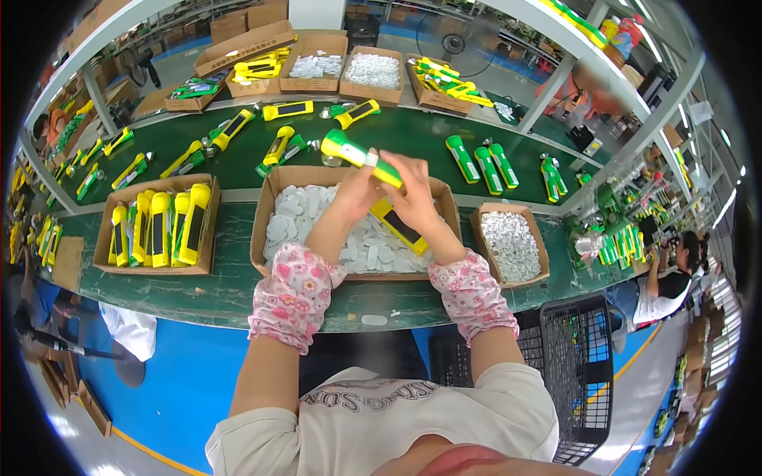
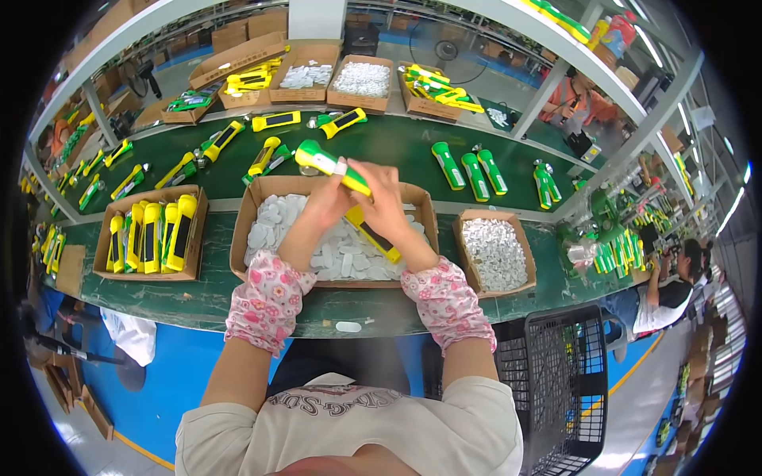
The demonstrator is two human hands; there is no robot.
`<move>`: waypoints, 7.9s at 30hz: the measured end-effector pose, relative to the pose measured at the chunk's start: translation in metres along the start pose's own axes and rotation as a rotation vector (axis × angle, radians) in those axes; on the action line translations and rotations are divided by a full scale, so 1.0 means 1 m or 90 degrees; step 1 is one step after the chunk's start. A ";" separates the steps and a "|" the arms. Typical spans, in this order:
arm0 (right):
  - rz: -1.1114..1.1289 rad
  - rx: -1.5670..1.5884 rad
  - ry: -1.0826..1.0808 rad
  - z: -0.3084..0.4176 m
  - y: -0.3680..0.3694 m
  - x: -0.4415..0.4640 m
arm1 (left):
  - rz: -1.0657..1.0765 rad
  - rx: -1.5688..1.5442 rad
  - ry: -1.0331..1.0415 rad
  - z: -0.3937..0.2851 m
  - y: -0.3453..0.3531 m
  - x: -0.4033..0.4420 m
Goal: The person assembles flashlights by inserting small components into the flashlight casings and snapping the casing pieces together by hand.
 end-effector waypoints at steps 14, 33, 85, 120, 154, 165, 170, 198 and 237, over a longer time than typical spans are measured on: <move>0.288 -0.502 0.426 -0.158 -0.178 -0.184 | -0.180 -0.091 0.078 -0.025 -0.035 0.017; -0.108 0.231 0.375 -0.095 -0.061 0.002 | 0.064 0.018 0.049 0.003 -0.008 0.004; 0.359 -0.368 0.284 -0.072 -0.040 -0.066 | -0.192 0.239 0.145 -0.012 -0.014 0.052; 0.108 -0.005 0.224 -0.040 -0.088 -0.032 | -0.355 0.056 -0.155 -0.020 -0.071 -0.008; 0.404 -0.110 0.328 -0.104 0.066 -0.077 | -0.147 -0.121 0.021 -0.002 -0.030 0.018; -0.039 0.107 0.112 -0.035 -0.036 0.015 | 0.023 -0.149 -0.004 0.002 0.009 -0.005; 0.019 0.204 0.151 -0.041 -0.014 0.021 | 0.094 -0.092 0.036 -0.002 0.031 -0.025; 0.033 -0.097 0.116 -0.012 -0.025 0.044 | 0.104 -0.044 0.050 -0.002 0.027 -0.022; 0.051 0.078 0.147 -0.032 0.026 -0.009 | -0.246 -0.087 0.149 -0.009 -0.027 -0.005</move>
Point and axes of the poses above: each hand's wrist, its own x-axis towards the middle knuckle, its own y-axis out of the palm, z = x × y, the point moved 6 cm from there along x, towards the middle knuckle, and after that the axes turned 10 degrees about -z, right-handed, at the moved point
